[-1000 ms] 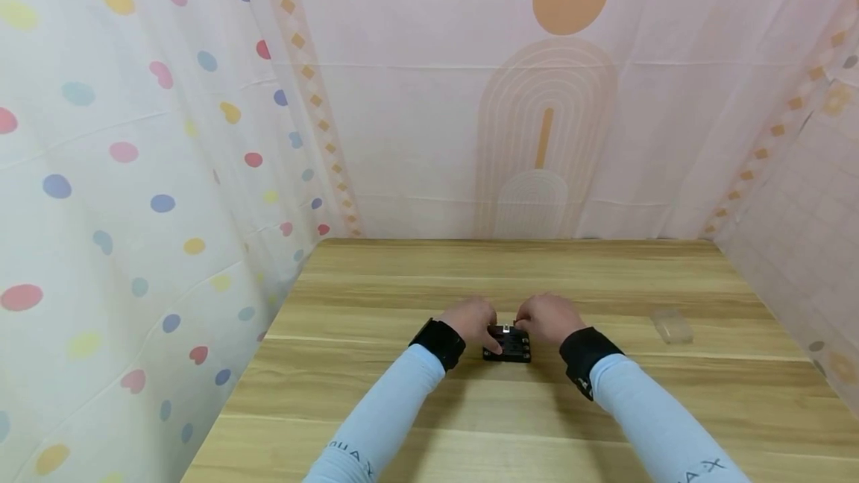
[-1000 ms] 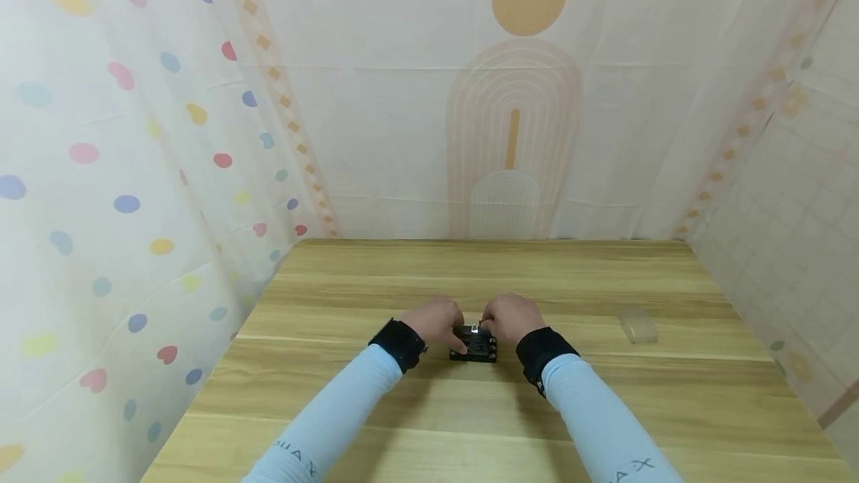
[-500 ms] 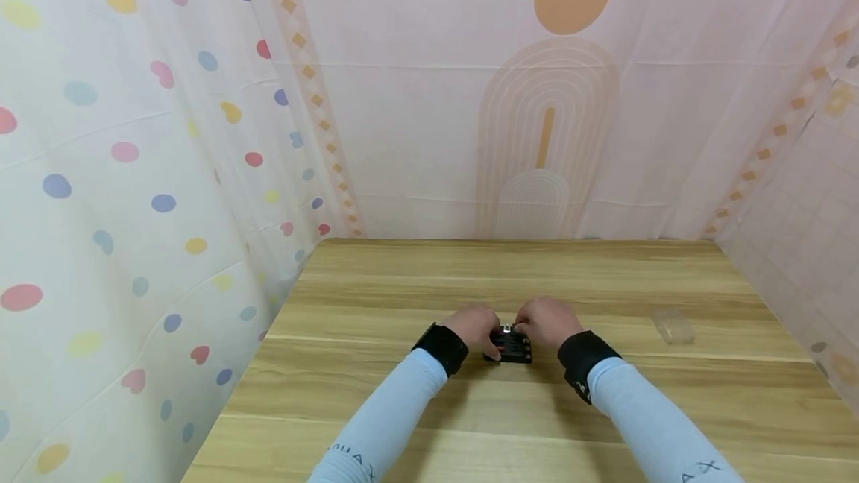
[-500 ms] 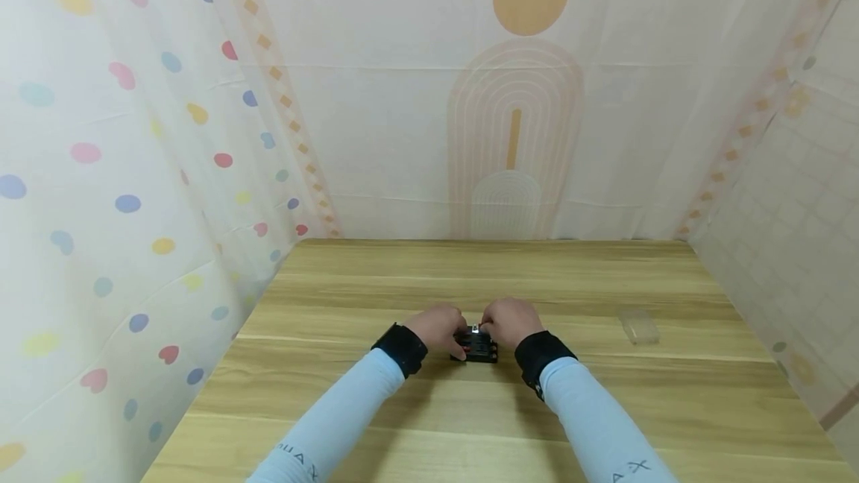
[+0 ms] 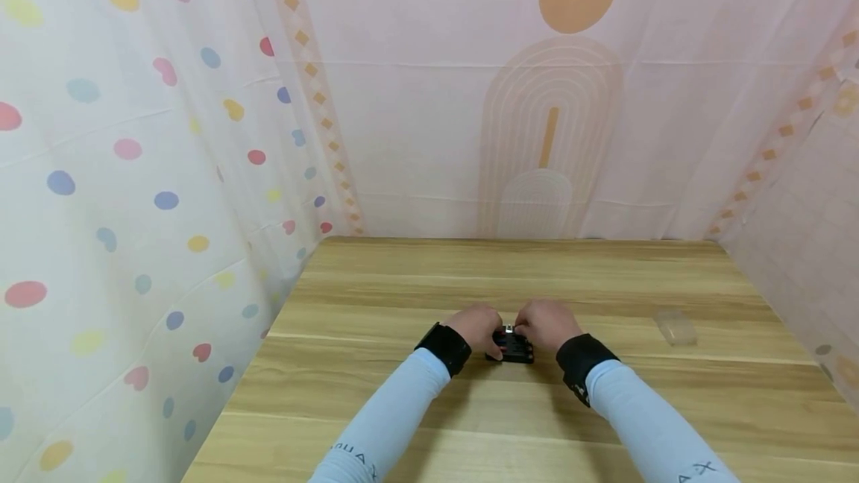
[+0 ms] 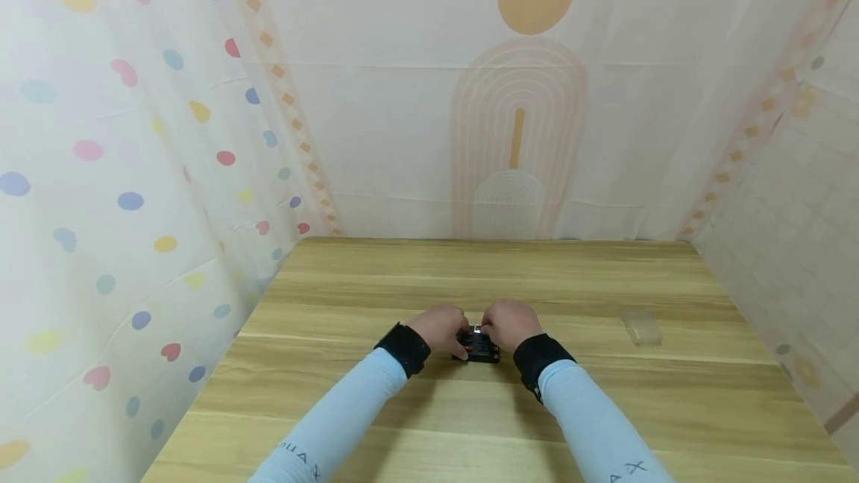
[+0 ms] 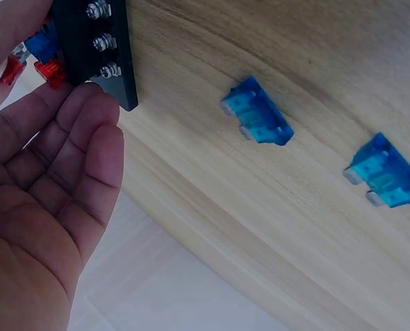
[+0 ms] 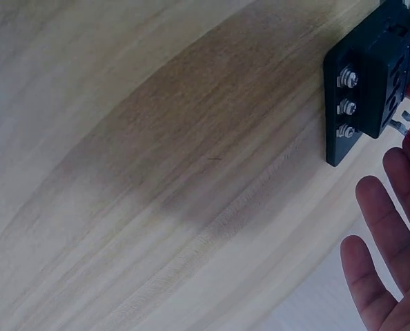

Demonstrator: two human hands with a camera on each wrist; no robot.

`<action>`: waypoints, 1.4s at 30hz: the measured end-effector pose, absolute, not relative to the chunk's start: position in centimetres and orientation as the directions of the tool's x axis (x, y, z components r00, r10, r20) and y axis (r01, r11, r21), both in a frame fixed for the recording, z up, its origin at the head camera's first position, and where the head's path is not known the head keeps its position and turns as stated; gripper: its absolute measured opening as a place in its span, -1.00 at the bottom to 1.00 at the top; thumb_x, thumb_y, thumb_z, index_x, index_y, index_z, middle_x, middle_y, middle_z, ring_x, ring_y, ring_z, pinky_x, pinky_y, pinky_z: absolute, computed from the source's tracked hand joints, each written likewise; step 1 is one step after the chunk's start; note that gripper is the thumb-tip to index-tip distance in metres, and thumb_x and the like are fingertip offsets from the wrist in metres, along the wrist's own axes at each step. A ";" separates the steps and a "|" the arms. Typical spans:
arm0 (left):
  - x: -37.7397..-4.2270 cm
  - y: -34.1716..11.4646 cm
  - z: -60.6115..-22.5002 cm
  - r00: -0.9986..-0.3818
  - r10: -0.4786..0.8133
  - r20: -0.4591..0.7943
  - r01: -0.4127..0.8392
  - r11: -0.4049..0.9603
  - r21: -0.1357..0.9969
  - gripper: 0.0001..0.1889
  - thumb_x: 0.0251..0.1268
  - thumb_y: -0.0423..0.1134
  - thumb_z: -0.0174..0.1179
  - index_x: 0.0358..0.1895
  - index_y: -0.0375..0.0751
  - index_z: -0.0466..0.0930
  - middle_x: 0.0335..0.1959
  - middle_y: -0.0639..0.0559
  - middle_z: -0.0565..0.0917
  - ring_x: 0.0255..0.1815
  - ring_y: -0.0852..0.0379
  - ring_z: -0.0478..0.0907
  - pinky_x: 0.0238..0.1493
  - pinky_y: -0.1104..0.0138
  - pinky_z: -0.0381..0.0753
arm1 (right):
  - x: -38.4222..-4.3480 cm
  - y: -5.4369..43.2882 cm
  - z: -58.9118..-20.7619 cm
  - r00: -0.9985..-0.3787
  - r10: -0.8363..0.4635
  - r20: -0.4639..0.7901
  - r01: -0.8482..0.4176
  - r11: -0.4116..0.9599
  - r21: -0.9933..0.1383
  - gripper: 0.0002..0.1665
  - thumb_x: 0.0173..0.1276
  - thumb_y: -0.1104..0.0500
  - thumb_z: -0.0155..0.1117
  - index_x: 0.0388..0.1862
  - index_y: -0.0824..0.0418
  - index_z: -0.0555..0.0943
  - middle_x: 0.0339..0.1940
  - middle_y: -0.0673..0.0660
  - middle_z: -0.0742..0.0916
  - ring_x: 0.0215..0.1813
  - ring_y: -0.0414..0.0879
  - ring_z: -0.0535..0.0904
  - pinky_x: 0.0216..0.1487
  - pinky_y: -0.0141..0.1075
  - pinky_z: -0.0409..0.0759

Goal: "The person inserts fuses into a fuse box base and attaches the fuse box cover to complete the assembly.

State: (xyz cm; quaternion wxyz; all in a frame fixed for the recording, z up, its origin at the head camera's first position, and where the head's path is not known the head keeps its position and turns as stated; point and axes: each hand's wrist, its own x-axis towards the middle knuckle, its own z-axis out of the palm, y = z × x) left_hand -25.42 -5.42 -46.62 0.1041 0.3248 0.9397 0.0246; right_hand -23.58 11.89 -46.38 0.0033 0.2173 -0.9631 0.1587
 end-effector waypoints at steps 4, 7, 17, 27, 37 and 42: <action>-25.4 -5.5 -46.6 -0.764 0.622 -0.171 0.611 0.783 0.117 -0.71 -0.03 -0.02 0.56 -0.46 -0.09 0.66 -0.56 0.22 0.51 -0.48 0.27 0.39 -0.38 0.45 0.39 | -23.6 11.8 -46.5 -0.903 -0.423 0.078 -0.425 0.850 -0.310 -0.94 0.27 0.20 0.43 -0.40 0.12 0.77 -0.47 -0.07 0.71 -0.44 -0.22 0.51 -0.36 -0.24 0.54; -25.5 -5.5 -46.7 -0.764 0.622 -0.172 0.609 0.783 0.124 -0.71 -0.02 -0.03 0.56 -0.47 -0.09 0.66 -0.56 0.22 0.51 -0.49 0.27 0.38 -0.39 0.46 0.39 | -23.6 11.8 -46.7 -0.898 -0.432 0.082 -0.435 0.844 -0.313 -0.95 0.27 0.20 0.43 -0.39 0.13 0.78 -0.46 -0.06 0.72 -0.43 -0.21 0.53 -0.34 -0.23 0.55; -25.4 -5.3 -46.6 -0.769 0.610 -0.190 0.593 0.792 0.146 -0.74 -0.01 -0.04 0.56 -0.45 -0.09 0.69 -0.56 0.24 0.54 -0.51 0.28 0.39 -0.40 0.46 0.40 | -23.5 11.9 -47.1 -0.888 -0.449 0.100 -0.457 0.839 -0.296 -0.95 0.27 0.20 0.44 -0.36 0.15 0.79 -0.42 -0.04 0.75 -0.35 -0.16 0.62 -0.29 -0.19 0.60; -25.4 -5.4 -46.4 -0.772 0.604 -0.198 0.584 0.797 0.152 -0.73 0.00 -0.04 0.55 -0.45 -0.09 0.67 -0.56 0.23 0.53 -0.51 0.28 0.38 -0.40 0.46 0.40 | -23.3 12.0 -47.1 -0.877 -0.465 0.121 -0.480 0.838 -0.260 -0.94 0.24 0.18 0.46 -0.37 0.16 0.80 -0.42 -0.04 0.75 -0.33 -0.13 0.64 -0.30 -0.19 0.61; -25.4 -5.4 -46.5 -0.775 0.596 -0.212 0.570 0.803 0.175 -0.73 0.00 -0.05 0.55 -0.44 -0.10 0.68 -0.56 0.22 0.54 -0.52 0.27 0.39 -0.42 0.44 0.41 | -22.9 12.0 -46.8 -0.863 -0.482 0.151 -0.504 0.829 -0.241 -0.94 0.21 0.18 0.48 -0.44 0.14 0.80 -0.49 -0.08 0.72 -0.41 -0.19 0.56 -0.38 -0.24 0.56; -25.6 -5.4 -46.6 -0.770 0.605 -0.201 0.581 0.796 0.168 -0.73 -0.02 -0.05 0.56 -0.46 -0.09 0.67 -0.57 0.22 0.54 -0.54 0.28 0.38 -0.44 0.45 0.41 | -22.9 12.0 -46.9 -0.864 -0.476 0.165 -0.503 0.832 -0.234 -0.94 0.20 0.17 0.49 -0.44 0.13 0.81 -0.48 -0.08 0.72 -0.40 -0.18 0.57 -0.39 -0.25 0.56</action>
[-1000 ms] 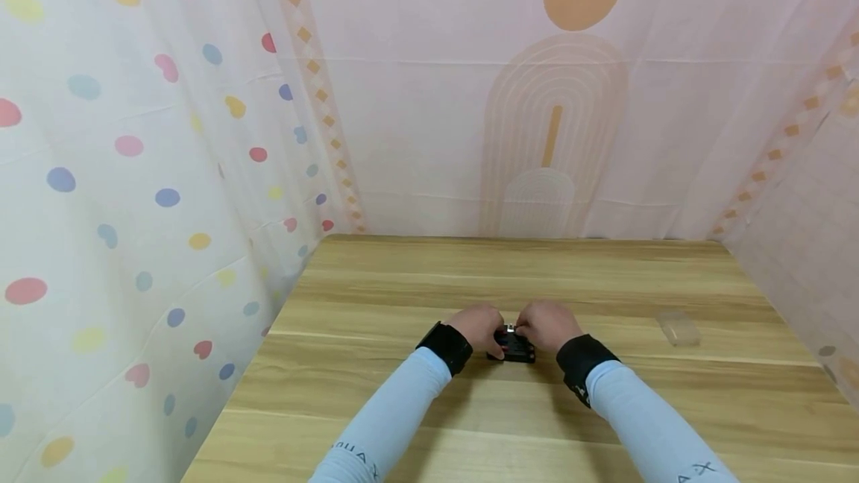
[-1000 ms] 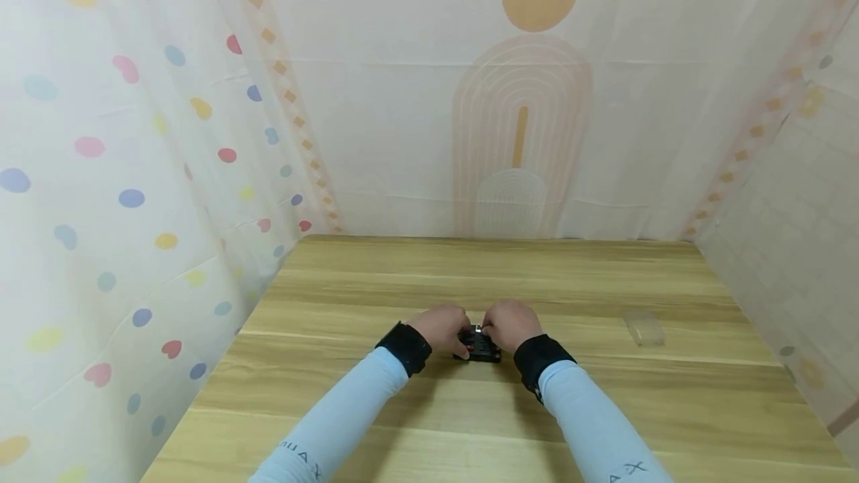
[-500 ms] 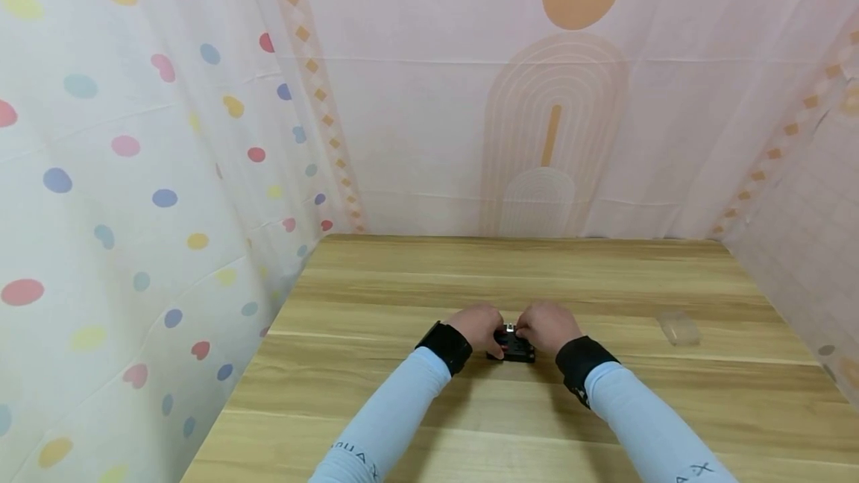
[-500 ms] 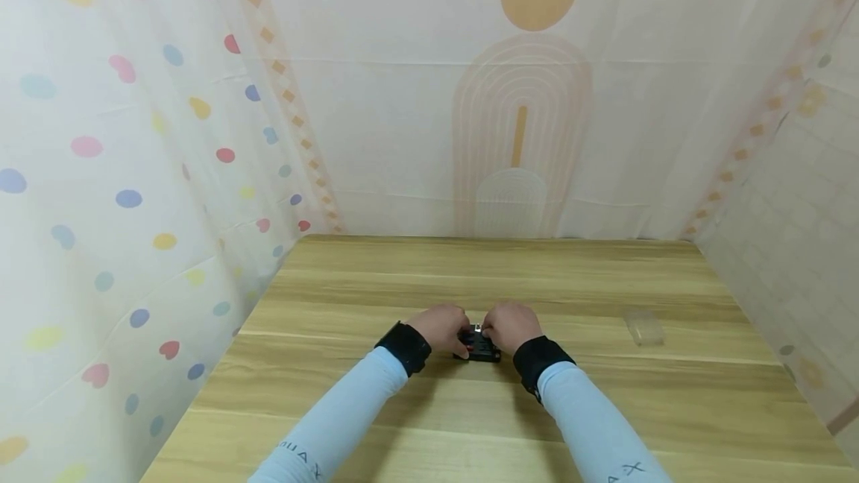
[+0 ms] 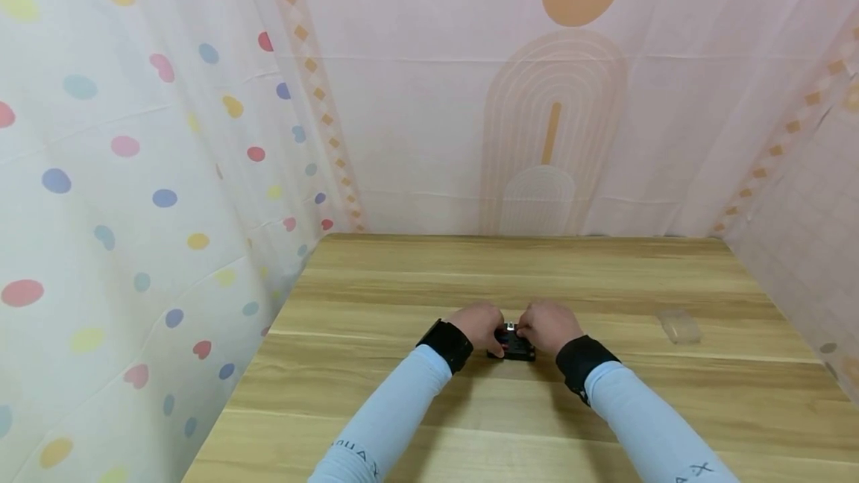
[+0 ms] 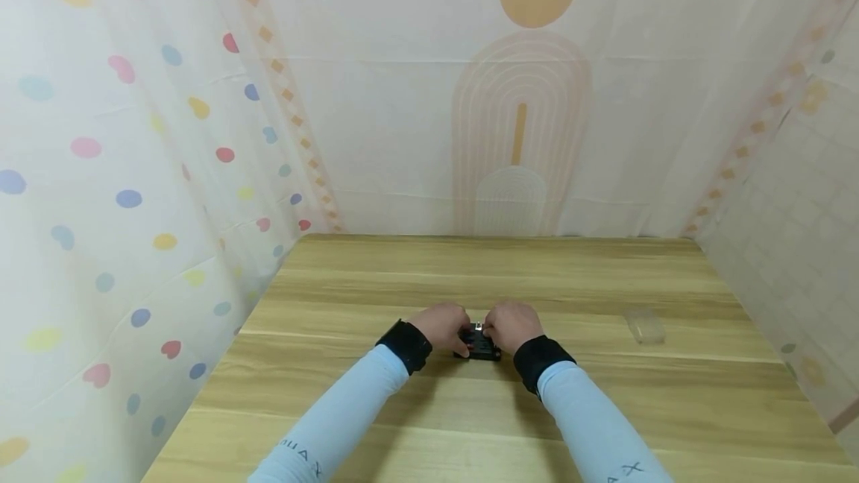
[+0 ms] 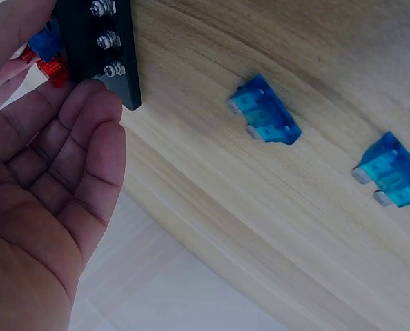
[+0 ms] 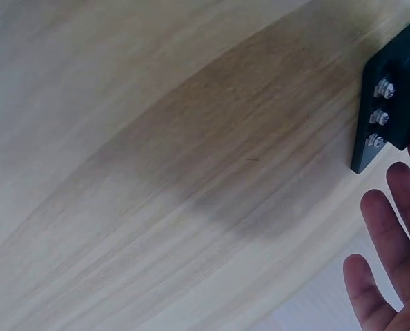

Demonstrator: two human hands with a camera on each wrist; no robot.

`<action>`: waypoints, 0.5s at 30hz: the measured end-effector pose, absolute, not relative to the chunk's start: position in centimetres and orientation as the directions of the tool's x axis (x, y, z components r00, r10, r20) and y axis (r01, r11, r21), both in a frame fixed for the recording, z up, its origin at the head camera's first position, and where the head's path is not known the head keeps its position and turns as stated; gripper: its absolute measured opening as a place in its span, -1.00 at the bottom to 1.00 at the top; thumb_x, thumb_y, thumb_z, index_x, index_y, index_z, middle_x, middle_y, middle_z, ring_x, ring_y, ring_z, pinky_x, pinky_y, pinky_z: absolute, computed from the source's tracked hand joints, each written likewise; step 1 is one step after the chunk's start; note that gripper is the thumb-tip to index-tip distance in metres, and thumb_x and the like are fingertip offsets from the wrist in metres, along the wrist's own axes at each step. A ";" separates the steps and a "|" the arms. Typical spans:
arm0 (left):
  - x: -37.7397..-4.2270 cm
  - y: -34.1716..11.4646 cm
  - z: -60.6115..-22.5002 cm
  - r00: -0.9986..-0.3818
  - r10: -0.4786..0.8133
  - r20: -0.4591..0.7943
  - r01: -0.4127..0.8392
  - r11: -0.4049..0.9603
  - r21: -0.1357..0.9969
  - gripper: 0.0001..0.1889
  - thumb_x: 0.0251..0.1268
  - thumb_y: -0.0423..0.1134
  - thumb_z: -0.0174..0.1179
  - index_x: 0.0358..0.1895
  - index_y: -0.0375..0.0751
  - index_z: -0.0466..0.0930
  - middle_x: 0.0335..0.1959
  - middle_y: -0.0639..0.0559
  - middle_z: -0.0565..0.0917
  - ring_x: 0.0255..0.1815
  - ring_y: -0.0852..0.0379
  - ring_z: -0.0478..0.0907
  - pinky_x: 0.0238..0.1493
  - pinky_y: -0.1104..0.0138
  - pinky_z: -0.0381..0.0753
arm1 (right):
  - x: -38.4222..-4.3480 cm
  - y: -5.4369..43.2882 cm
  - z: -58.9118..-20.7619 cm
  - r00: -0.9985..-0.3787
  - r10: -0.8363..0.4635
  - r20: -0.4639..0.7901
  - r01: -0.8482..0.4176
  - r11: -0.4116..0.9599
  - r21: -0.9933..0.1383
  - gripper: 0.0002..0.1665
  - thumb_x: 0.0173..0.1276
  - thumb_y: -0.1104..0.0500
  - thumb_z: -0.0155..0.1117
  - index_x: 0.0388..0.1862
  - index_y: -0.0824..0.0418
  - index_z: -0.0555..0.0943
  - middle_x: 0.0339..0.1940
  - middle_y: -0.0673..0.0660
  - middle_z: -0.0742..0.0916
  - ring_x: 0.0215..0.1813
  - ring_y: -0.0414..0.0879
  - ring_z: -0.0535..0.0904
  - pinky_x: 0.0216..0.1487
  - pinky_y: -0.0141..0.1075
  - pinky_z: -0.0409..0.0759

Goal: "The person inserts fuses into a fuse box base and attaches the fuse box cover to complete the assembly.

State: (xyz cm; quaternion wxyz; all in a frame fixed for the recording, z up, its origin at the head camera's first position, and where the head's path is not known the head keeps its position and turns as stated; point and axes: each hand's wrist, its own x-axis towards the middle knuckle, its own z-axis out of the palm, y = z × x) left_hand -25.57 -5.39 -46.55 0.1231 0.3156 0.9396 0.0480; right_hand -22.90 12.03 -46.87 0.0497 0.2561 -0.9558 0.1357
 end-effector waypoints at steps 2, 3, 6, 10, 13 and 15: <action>-25.7 -5.4 -46.6 -0.771 0.605 -0.198 0.581 0.796 0.169 -0.73 -0.02 -0.05 0.56 -0.47 -0.09 0.67 -0.57 0.22 0.54 -0.54 0.27 0.38 -0.44 0.45 0.40 | -22.9 12.0 -46.9 -0.861 -0.479 0.172 -0.507 0.834 -0.216 -0.95 0.19 0.18 0.50 -0.45 0.12 0.81 -0.49 -0.08 0.72 -0.41 -0.19 0.56 -0.40 -0.26 0.56; -25.6 -5.4 -46.6 -0.773 0.603 -0.197 0.579 0.797 0.170 -0.73 -0.02 -0.06 0.56 -0.47 -0.09 0.67 -0.57 0.22 0.54 -0.54 0.27 0.37 -0.44 0.45 0.40 | -22.9 12.0 -46.9 -0.859 -0.480 0.175 -0.509 0.836 -0.204 -0.95 0.19 0.19 0.50 -0.45 0.11 0.81 -0.49 -0.08 0.71 -0.41 -0.19 0.55 -0.40 -0.27 0.56; -25.5 -5.4 -46.4 -0.775 0.601 -0.196 0.577 0.799 0.167 -0.73 -0.03 -0.06 0.57 -0.49 -0.08 0.66 -0.58 0.22 0.54 -0.55 0.27 0.37 -0.44 0.45 0.40 | -22.9 11.9 -46.9 -0.850 -0.492 0.186 -0.521 0.837 -0.169 -0.95 0.18 0.19 0.51 -0.46 0.10 0.80 -0.51 -0.08 0.69 -0.43 -0.19 0.53 -0.42 -0.27 0.54; -25.4 -5.3 -46.2 -0.773 0.603 -0.199 0.583 0.798 0.154 -0.72 -0.03 -0.06 0.57 -0.49 -0.08 0.65 -0.59 0.23 0.53 -0.55 0.27 0.36 -0.44 0.46 0.39 | -22.9 11.8 -46.9 -0.847 -0.497 0.189 -0.525 0.839 -0.146 -0.95 0.17 0.20 0.51 -0.47 0.09 0.80 -0.53 -0.08 0.68 -0.45 -0.20 0.50 -0.43 -0.26 0.53; -25.3 -5.2 -46.1 -0.773 0.601 -0.202 0.581 0.799 0.155 -0.73 -0.02 -0.07 0.57 -0.49 -0.08 0.65 -0.58 0.22 0.53 -0.55 0.28 0.36 -0.44 0.46 0.40 | -23.0 11.7 -47.0 -0.853 -0.493 0.169 -0.517 0.842 -0.153 -0.96 0.16 0.19 0.52 -0.45 0.12 0.80 -0.53 -0.08 0.69 -0.45 -0.20 0.50 -0.41 -0.25 0.53; -25.3 -5.2 -46.2 -0.771 0.605 -0.200 0.585 0.796 0.154 -0.73 -0.02 -0.07 0.57 -0.49 -0.08 0.65 -0.58 0.22 0.53 -0.54 0.28 0.37 -0.43 0.45 0.40 | -23.1 11.7 -47.1 -0.858 -0.491 0.153 -0.512 0.843 -0.166 -0.96 0.16 0.18 0.52 -0.43 0.12 0.80 -0.51 -0.09 0.69 -0.44 -0.21 0.50 -0.40 -0.24 0.53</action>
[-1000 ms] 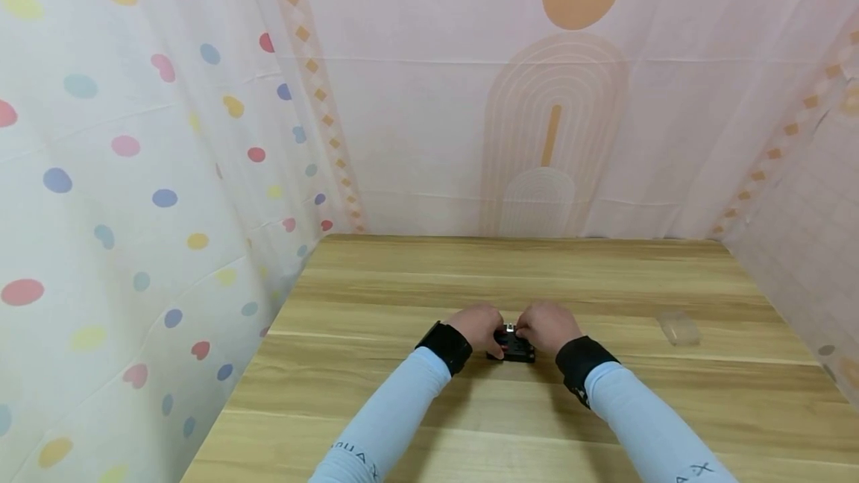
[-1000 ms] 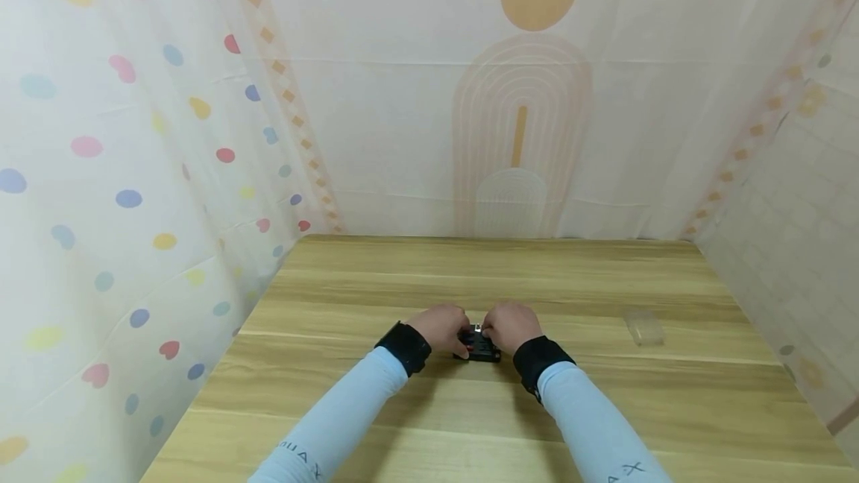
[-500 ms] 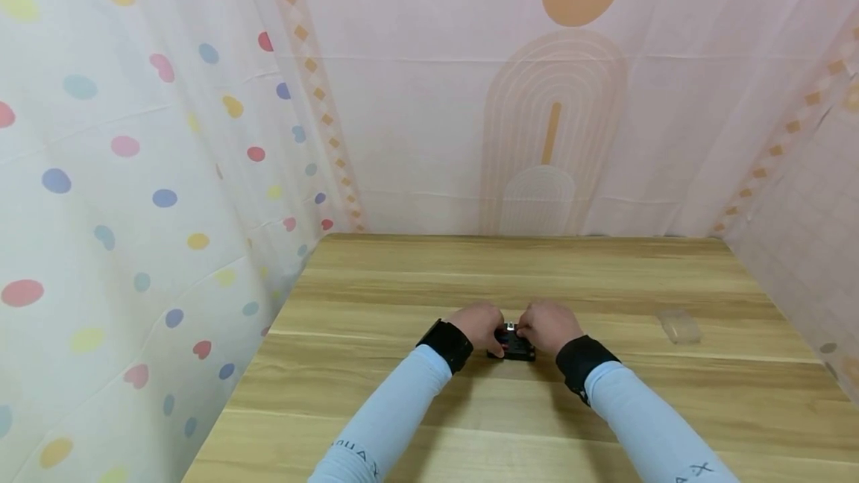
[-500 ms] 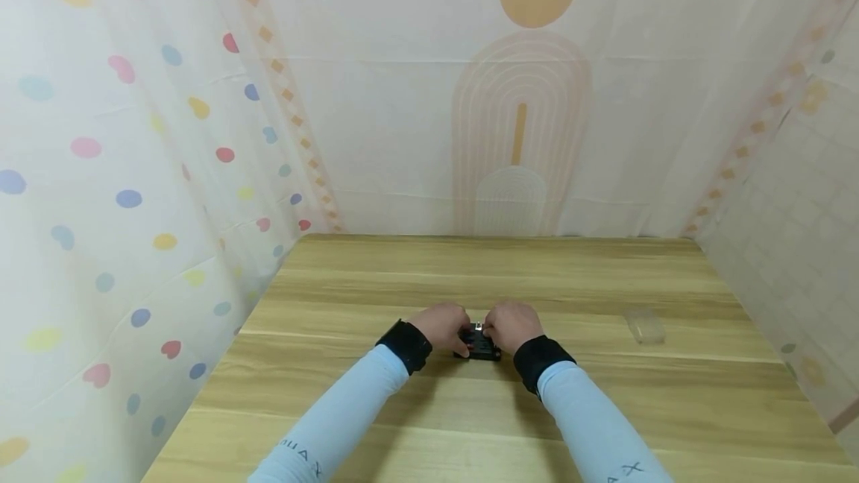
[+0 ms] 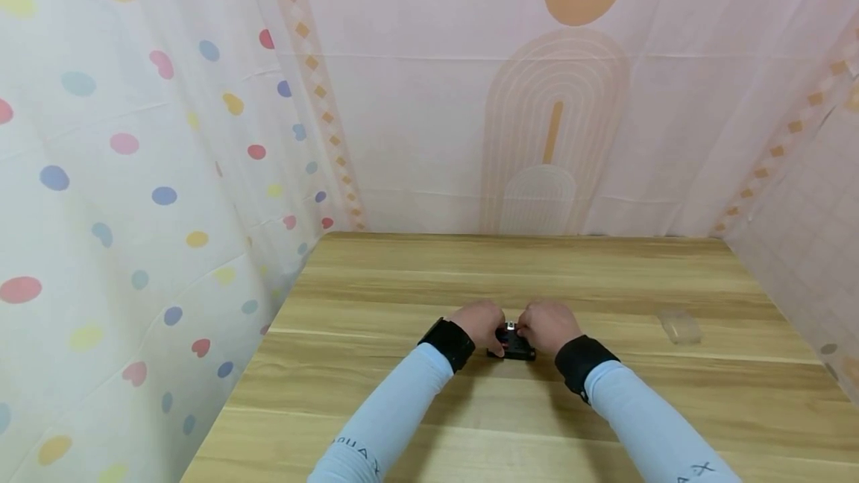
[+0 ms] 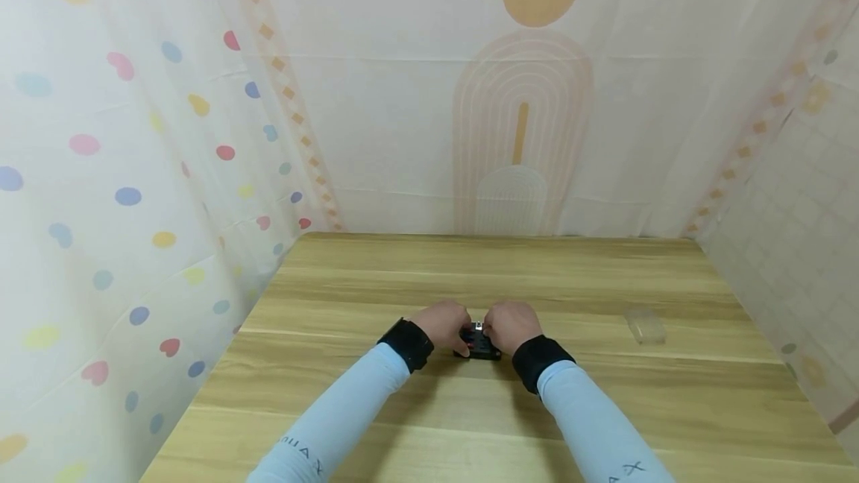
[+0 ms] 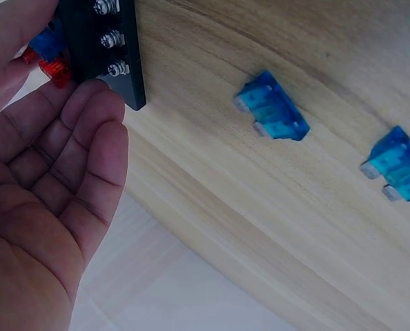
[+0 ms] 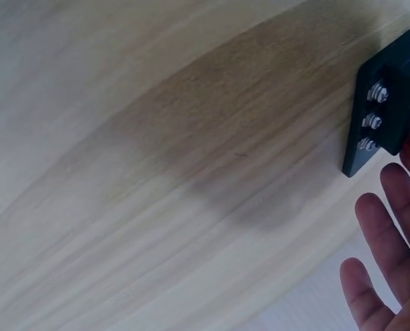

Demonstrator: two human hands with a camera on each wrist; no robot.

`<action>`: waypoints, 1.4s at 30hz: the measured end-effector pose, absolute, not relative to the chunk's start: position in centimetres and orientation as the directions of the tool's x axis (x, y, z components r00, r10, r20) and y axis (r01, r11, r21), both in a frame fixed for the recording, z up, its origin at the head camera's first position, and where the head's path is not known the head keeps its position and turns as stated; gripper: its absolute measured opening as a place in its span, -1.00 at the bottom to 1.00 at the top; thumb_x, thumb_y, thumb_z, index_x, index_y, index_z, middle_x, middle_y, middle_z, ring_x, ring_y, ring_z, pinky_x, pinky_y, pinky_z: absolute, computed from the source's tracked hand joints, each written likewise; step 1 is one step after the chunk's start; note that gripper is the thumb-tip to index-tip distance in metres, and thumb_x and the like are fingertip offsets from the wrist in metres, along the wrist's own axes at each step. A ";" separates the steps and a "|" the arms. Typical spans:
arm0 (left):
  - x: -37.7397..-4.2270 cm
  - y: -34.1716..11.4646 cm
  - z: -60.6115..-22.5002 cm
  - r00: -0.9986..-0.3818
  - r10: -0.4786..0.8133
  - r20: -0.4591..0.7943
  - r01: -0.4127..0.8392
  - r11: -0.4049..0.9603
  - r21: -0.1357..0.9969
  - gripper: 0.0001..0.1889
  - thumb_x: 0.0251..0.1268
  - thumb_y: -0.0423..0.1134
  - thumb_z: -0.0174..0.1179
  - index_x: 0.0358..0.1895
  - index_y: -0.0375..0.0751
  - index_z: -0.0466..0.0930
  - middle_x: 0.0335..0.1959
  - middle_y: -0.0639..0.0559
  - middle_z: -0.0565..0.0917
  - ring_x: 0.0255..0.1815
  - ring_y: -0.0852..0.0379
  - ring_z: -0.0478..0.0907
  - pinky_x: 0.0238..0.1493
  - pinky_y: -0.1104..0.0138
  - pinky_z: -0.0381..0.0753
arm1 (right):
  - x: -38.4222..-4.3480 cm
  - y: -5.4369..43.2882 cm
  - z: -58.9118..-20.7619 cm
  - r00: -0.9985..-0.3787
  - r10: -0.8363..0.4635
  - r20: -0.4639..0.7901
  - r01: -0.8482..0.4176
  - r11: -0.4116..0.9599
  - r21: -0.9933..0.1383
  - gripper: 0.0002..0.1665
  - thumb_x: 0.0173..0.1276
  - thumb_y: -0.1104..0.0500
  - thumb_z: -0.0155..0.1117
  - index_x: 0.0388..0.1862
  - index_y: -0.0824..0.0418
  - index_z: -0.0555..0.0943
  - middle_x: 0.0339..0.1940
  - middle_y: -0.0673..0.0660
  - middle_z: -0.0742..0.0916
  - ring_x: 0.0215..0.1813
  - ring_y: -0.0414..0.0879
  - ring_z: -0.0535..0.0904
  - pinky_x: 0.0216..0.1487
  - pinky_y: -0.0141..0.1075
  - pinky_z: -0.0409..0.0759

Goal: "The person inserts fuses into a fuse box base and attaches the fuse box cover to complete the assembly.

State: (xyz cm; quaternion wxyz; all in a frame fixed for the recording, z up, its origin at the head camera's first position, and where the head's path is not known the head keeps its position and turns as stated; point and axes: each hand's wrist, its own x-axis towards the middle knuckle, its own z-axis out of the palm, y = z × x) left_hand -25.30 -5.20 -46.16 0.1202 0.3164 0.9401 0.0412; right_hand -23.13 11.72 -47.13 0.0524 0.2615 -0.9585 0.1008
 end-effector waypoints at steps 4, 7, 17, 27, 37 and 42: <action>-25.3 -5.2 -46.2 -0.765 0.616 -0.190 0.597 0.788 0.150 -0.73 -0.03 -0.08 0.57 -0.49 -0.08 0.64 -0.59 0.22 0.53 -0.54 0.27 0.37 -0.42 0.45 0.40 | -23.4 11.6 -47.3 -0.867 -0.481 0.128 -0.498 0.843 -0.203 -0.95 0.18 0.16 0.51 -0.39 0.10 0.79 -0.48 -0.09 0.69 -0.45 -0.22 0.50 -0.42 -0.23 0.52; -25.4 -5.3 -46.3 -0.762 0.621 -0.186 0.602 0.784 0.151 -0.72 -0.04 -0.08 0.57 -0.50 -0.09 0.64 -0.59 0.22 0.53 -0.54 0.27 0.37 -0.43 0.44 0.40 | -23.7 11.5 -47.4 -0.869 -0.478 0.124 -0.494 0.841 -0.219 -0.95 0.22 0.14 0.48 -0.39 0.09 0.77 -0.48 -0.10 0.69 -0.47 -0.24 0.49 -0.44 -0.25 0.52; -25.7 -5.2 -46.7 -0.760 0.623 -0.185 0.600 0.782 0.169 -0.72 -0.06 -0.09 0.59 -0.51 -0.09 0.64 -0.59 0.22 0.53 -0.54 0.27 0.37 -0.43 0.45 0.41 | -23.9 11.3 -46.8 -0.878 -0.470 0.087 -0.477 0.846 -0.238 -0.90 0.23 0.20 0.44 -0.49 0.07 0.75 -0.56 -0.12 0.65 -0.52 -0.24 0.45 -0.45 -0.25 0.51; -25.6 -5.2 -46.6 -0.763 0.619 -0.189 0.598 0.786 0.161 -0.73 -0.07 -0.09 0.59 -0.51 -0.08 0.65 -0.59 0.24 0.54 -0.54 0.29 0.39 -0.43 0.46 0.41 | -24.0 11.2 -46.8 -0.869 -0.486 0.097 -0.495 0.840 -0.222 -0.92 0.21 0.24 0.45 -0.46 0.09 0.79 -0.52 -0.09 0.70 -0.48 -0.22 0.48 -0.40 -0.23 0.54; -25.5 -5.3 -46.5 -0.758 0.626 -0.182 0.605 0.780 0.161 -0.72 -0.07 -0.09 0.59 -0.52 -0.09 0.64 -0.58 0.23 0.53 -0.53 0.28 0.38 -0.42 0.45 0.41 | -24.0 11.2 -47.1 -0.857 -0.502 0.118 -0.515 0.828 -0.221 -0.87 0.19 0.32 0.42 -0.50 0.12 0.76 -0.55 -0.08 0.68 -0.49 -0.20 0.46 -0.38 -0.23 0.55; -25.5 -5.3 -46.4 -0.762 0.619 -0.187 0.592 0.784 0.186 -0.73 -0.06 -0.11 0.59 -0.51 -0.10 0.64 -0.59 0.22 0.54 -0.54 0.28 0.38 -0.43 0.45 0.41 | -24.1 11.2 -47.2 -0.850 -0.508 0.140 -0.527 0.819 -0.226 -0.83 0.16 0.34 0.41 -0.54 0.11 0.74 -0.58 -0.10 0.65 -0.51 -0.21 0.43 -0.40 -0.24 0.53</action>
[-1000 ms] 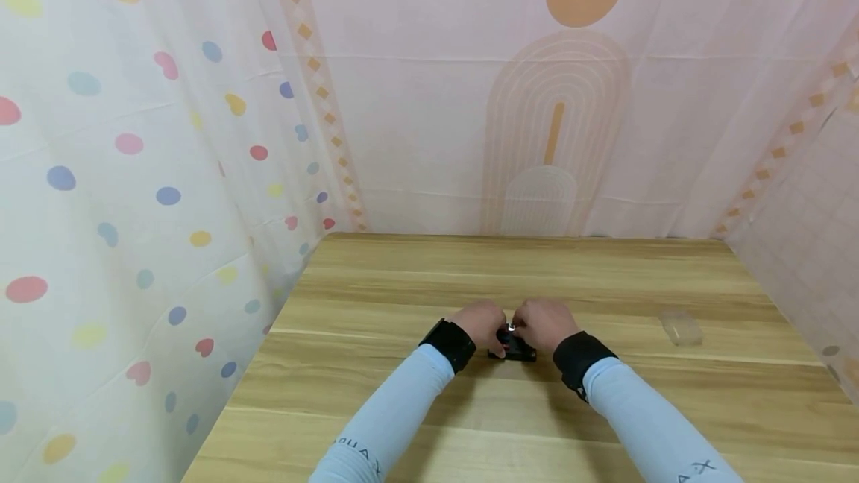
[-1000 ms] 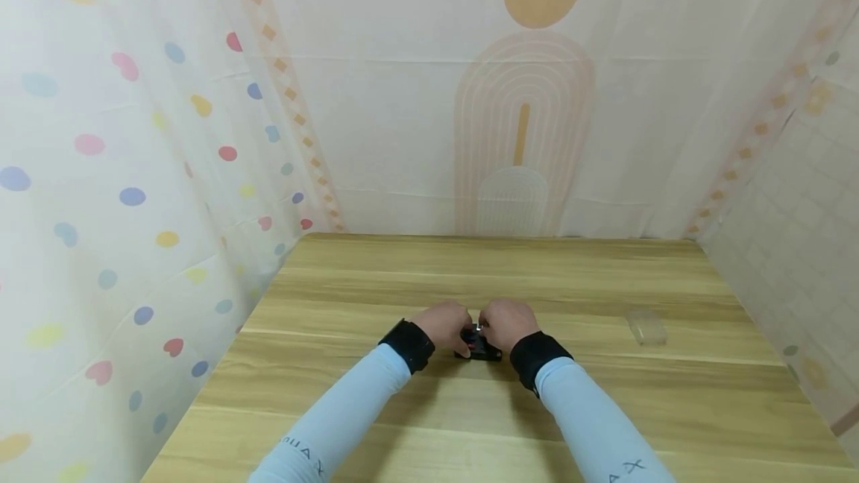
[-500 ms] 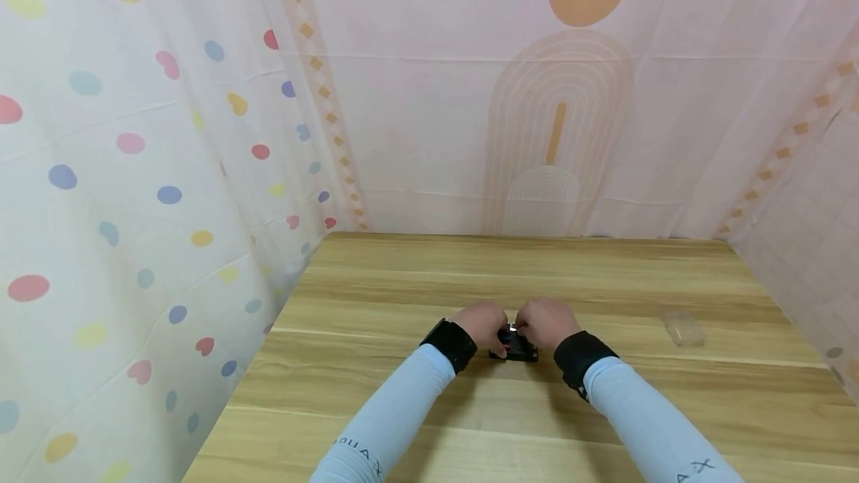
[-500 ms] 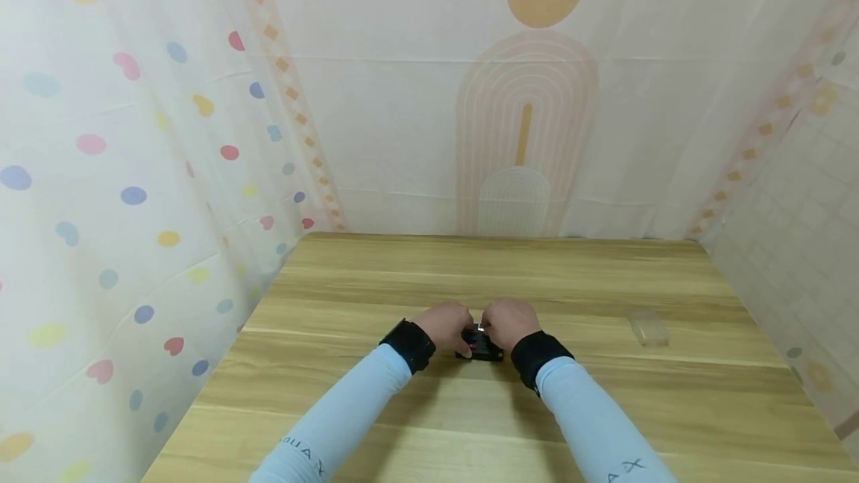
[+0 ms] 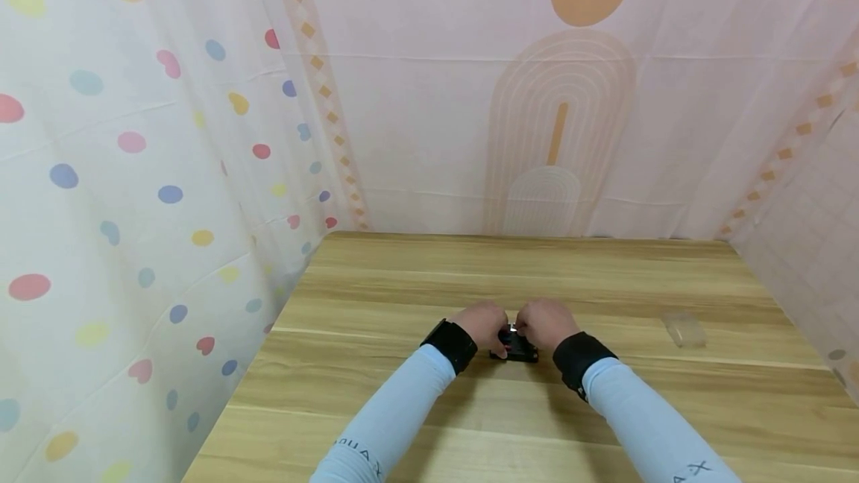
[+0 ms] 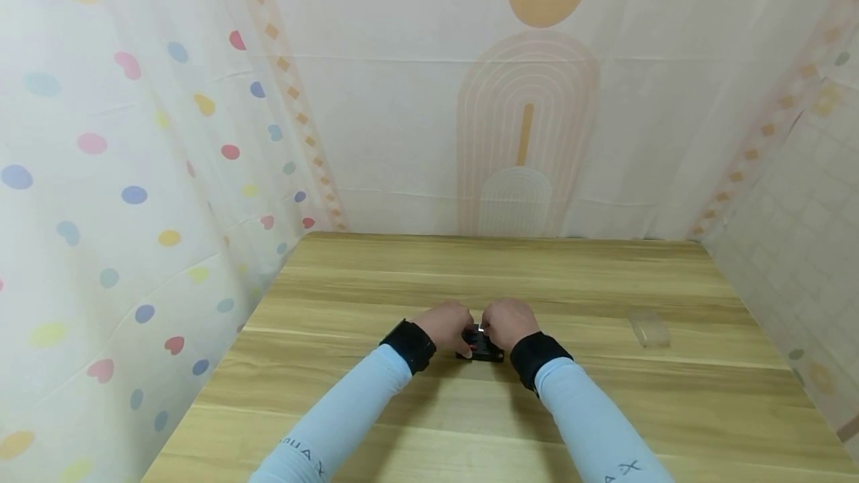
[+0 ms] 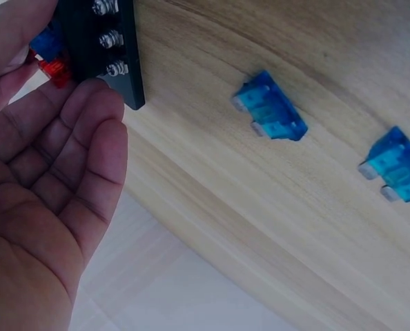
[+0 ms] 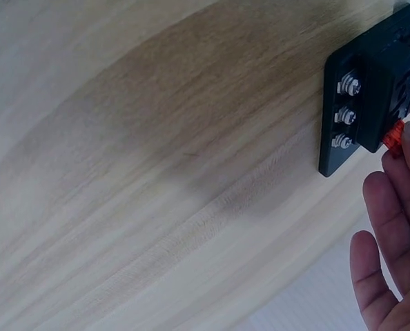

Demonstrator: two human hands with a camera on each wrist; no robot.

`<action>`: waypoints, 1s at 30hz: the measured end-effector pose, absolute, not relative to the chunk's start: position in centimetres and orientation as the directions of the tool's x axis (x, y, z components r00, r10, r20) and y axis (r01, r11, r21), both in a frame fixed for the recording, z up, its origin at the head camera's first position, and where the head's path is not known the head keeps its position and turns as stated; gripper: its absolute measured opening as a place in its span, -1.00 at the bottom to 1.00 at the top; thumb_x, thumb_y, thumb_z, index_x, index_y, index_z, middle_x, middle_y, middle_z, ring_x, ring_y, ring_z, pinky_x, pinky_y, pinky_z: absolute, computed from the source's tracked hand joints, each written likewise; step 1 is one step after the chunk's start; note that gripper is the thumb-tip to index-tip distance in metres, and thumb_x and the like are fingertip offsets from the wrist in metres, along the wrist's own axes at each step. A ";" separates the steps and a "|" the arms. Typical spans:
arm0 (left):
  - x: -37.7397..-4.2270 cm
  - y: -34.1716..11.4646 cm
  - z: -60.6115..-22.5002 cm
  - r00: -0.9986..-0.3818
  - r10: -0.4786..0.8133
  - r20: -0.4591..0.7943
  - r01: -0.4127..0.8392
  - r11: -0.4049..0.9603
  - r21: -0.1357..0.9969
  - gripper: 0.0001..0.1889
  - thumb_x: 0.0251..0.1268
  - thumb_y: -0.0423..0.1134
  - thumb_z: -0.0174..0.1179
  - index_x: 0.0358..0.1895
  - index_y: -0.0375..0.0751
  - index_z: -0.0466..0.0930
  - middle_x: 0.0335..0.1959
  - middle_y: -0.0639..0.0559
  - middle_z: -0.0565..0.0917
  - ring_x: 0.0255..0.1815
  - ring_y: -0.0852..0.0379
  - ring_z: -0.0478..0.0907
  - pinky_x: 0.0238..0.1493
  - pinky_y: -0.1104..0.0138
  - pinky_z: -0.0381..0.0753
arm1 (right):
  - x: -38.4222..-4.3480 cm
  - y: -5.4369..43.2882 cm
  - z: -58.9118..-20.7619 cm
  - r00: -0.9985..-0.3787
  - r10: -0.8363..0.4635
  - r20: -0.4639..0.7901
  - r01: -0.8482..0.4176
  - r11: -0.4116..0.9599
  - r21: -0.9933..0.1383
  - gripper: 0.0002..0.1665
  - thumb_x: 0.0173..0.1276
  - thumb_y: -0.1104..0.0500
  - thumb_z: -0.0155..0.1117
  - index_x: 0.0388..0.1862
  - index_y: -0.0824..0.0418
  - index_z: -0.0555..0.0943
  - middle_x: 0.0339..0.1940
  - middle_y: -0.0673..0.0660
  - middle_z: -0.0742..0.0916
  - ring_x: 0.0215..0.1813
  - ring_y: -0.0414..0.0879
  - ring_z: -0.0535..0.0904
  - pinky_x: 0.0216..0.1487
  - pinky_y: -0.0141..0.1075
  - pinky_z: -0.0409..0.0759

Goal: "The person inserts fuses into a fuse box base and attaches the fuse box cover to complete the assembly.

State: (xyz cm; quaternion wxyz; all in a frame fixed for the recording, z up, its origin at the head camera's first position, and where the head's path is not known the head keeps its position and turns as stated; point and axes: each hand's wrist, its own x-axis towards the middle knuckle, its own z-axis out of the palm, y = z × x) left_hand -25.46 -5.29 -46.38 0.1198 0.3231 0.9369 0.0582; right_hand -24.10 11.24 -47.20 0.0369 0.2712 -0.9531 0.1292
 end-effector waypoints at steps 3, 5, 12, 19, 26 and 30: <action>-25.4 -5.3 -46.4 -0.768 0.611 -0.191 0.582 0.791 0.190 -0.72 -0.06 -0.11 0.59 -0.52 -0.09 0.63 -0.60 0.22 0.53 -0.55 0.28 0.36 -0.45 0.45 0.41 | -24.1 11.2 -47.4 -0.847 -0.508 0.155 -0.531 0.816 -0.229 -0.83 0.16 0.34 0.42 -0.55 0.10 0.74 -0.59 -0.11 0.64 -0.51 -0.22 0.42 -0.40 -0.25 0.53; -25.4 -5.3 -46.4 -0.773 0.603 -0.198 0.573 0.797 0.190 -0.72 -0.05 -0.11 0.59 -0.52 -0.09 0.63 -0.60 0.22 0.53 -0.55 0.28 0.36 -0.46 0.45 0.41 | -24.0 11.2 -47.5 -0.843 -0.511 0.171 -0.538 0.808 -0.240 -0.82 0.16 0.35 0.42 -0.56 0.12 0.73 -0.60 -0.11 0.63 -0.52 -0.21 0.42 -0.40 -0.25 0.53; -25.3 -5.2 -46.2 -0.777 0.590 -0.218 0.556 0.806 0.202 -0.73 -0.03 -0.11 0.58 -0.53 -0.08 0.63 -0.61 0.22 0.54 -0.56 0.27 0.36 -0.46 0.44 0.42 | -23.4 11.6 -47.7 -0.836 -0.502 0.222 -0.548 0.789 -0.277 -0.87 0.13 0.38 0.46 -0.50 0.17 0.77 -0.54 -0.07 0.67 -0.46 -0.21 0.49 -0.35 -0.26 0.55; -25.3 -5.2 -46.3 -0.777 0.594 -0.207 0.561 0.803 0.200 -0.72 -0.05 -0.12 0.58 -0.54 -0.08 0.62 -0.63 0.22 0.53 -0.58 0.28 0.34 -0.47 0.45 0.42 | -23.5 11.3 -47.5 -0.831 -0.522 0.194 -0.556 0.789 -0.263 -0.88 0.17 0.36 0.43 -0.50 0.17 0.76 -0.56 -0.06 0.68 -0.50 -0.24 0.47 -0.39 -0.27 0.54; -25.4 -5.2 -46.5 -0.773 0.600 -0.206 0.566 0.799 0.203 -0.72 -0.06 -0.12 0.59 -0.54 -0.08 0.62 -0.63 0.22 0.53 -0.58 0.27 0.33 -0.48 0.45 0.41 | -23.5 11.2 -47.0 -0.841 -0.523 0.139 -0.539 0.793 -0.284 -0.92 0.21 0.36 0.42 -0.45 0.22 0.76 -0.52 -0.02 0.71 -0.46 -0.18 0.55 -0.34 -0.21 0.59; -25.5 -5.2 -46.6 -0.772 0.606 -0.192 0.577 0.795 0.186 -0.72 -0.06 -0.11 0.59 -0.52 -0.08 0.63 -0.62 0.22 0.53 -0.57 0.27 0.35 -0.46 0.45 0.41 | -23.6 11.3 -46.8 -0.847 -0.517 0.127 -0.530 0.796 -0.294 -0.92 0.22 0.36 0.41 -0.44 0.23 0.76 -0.51 -0.01 0.72 -0.45 -0.17 0.56 -0.33 -0.21 0.59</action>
